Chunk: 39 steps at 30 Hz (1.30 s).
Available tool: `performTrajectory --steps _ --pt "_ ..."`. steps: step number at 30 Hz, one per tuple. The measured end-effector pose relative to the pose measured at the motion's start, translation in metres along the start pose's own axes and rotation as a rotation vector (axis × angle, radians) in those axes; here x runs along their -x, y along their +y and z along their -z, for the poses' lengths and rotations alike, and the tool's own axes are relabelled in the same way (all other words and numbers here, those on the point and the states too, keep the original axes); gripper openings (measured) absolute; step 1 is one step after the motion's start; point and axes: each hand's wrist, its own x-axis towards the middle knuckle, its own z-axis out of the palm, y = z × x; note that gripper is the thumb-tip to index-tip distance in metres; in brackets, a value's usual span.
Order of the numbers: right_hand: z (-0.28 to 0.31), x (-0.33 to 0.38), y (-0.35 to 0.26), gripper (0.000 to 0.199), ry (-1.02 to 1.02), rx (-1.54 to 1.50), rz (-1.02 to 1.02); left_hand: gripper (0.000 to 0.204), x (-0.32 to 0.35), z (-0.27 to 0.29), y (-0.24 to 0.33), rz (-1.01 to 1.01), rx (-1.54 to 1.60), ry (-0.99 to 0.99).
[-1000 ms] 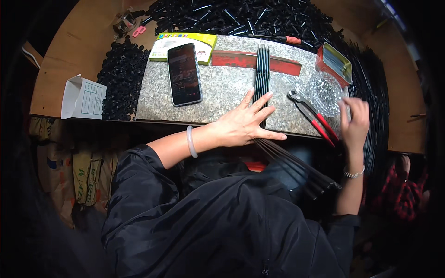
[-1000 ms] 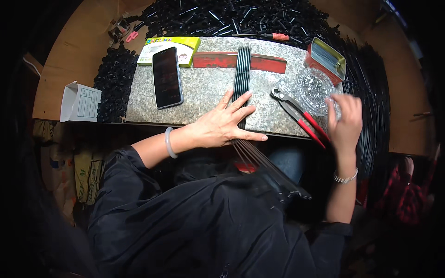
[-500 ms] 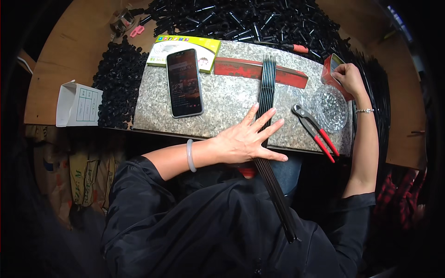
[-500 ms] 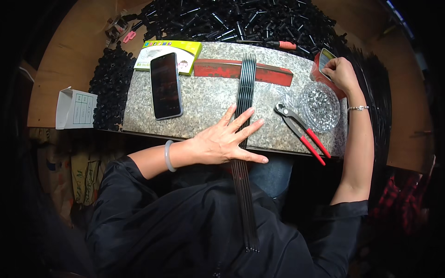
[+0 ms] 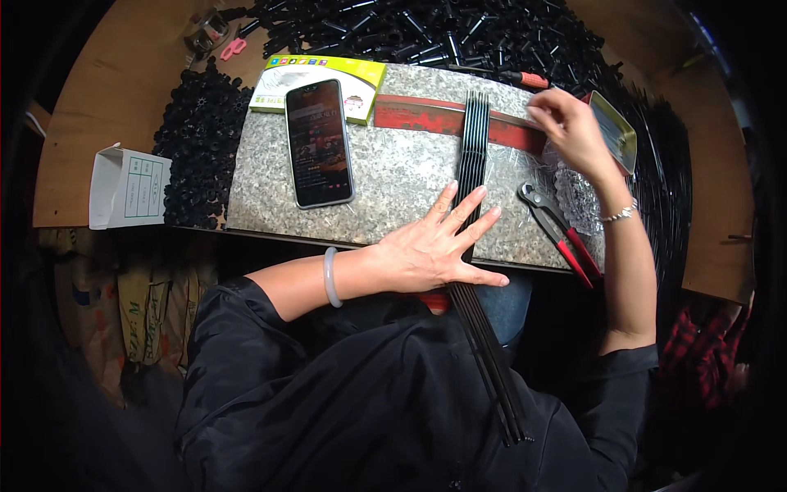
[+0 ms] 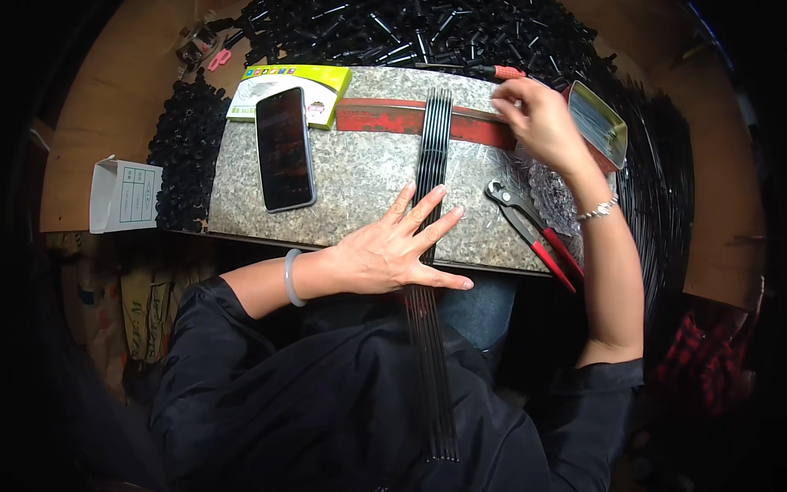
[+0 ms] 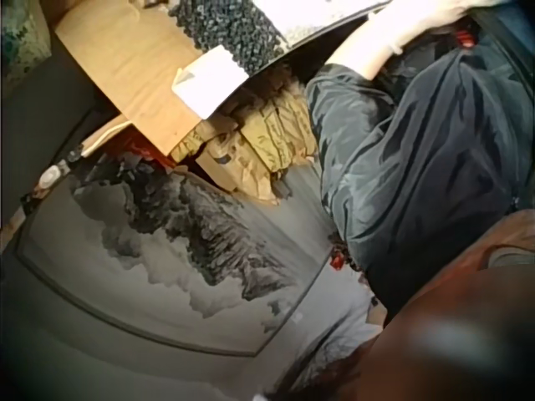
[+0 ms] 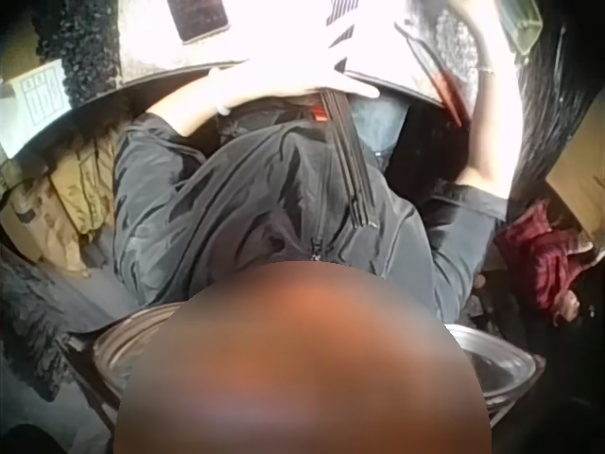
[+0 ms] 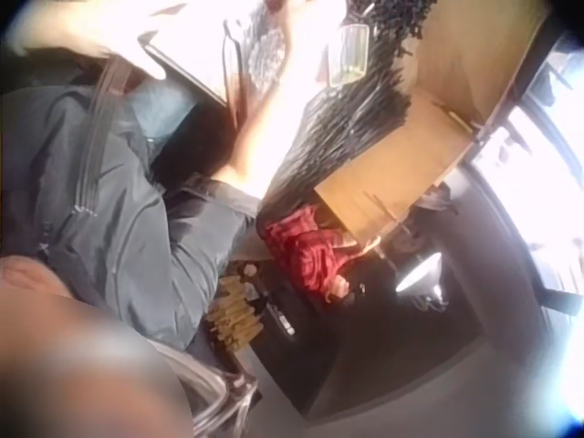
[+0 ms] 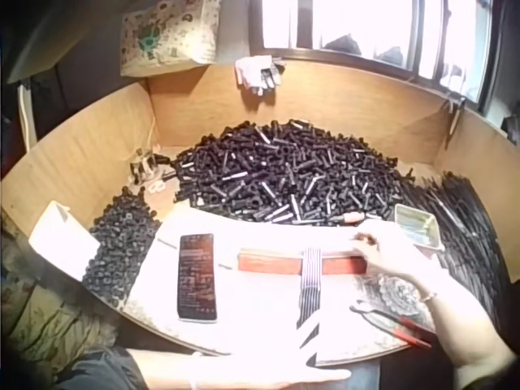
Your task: The person is using pliers and their hands to assemble various black plastic and metal components that appear to be for umbrellas at a factory workbench.
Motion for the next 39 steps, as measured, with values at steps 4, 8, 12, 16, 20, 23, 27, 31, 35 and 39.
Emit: performTrajectory --steps 4,8,12,16,20,23,27,31,35,39 --pt "-0.027 -0.008 0.004 0.016 0.003 -0.065 -0.015 0.063 -0.002 -0.001 0.0 -0.008 -0.022 -0.004" --pt "-0.032 -0.009 0.006 0.016 -0.016 -0.126 -0.042 0.063 -0.002 -0.001 0.0 0.008 0.02 -0.003" --pt "-0.034 -0.009 0.003 0.016 -0.018 -0.131 -0.059 0.063 0.0 -0.001 0.001 0.014 0.023 -0.003" --pt "-0.033 -0.009 0.005 0.017 -0.024 -0.142 -0.076 0.063 -0.001 -0.002 0.0 0.009 0.01 0.0" --pt "-0.037 -0.009 0.008 0.018 -0.004 -0.169 -0.065 0.064 -0.002 -0.004 0.0 0.019 0.051 0.019" --pt "-0.042 -0.012 0.011 0.019 0.003 -0.191 -0.055 0.065 -0.002 -0.004 0.0 0.019 0.069 0.023" --pt "-0.04 -0.015 0.003 0.019 -0.013 -0.138 -0.131 0.066 0.0 -0.004 -0.001 0.01 0.082 0.025" --pt "-0.039 -0.014 0.005 0.016 -0.054 -0.158 -0.104 0.067 -0.001 -0.004 -0.001 -0.001 0.052 0.02" --pt "-0.043 -0.014 0.005 0.012 0.009 -0.263 0.018 0.067 -0.001 -0.004 -0.002 -0.001 0.087 0.038" --pt "-0.041 -0.017 0.003 0.01 -0.024 -0.213 0.042 0.067 -0.001 -0.005 -0.002 -0.001 0.073 0.06"
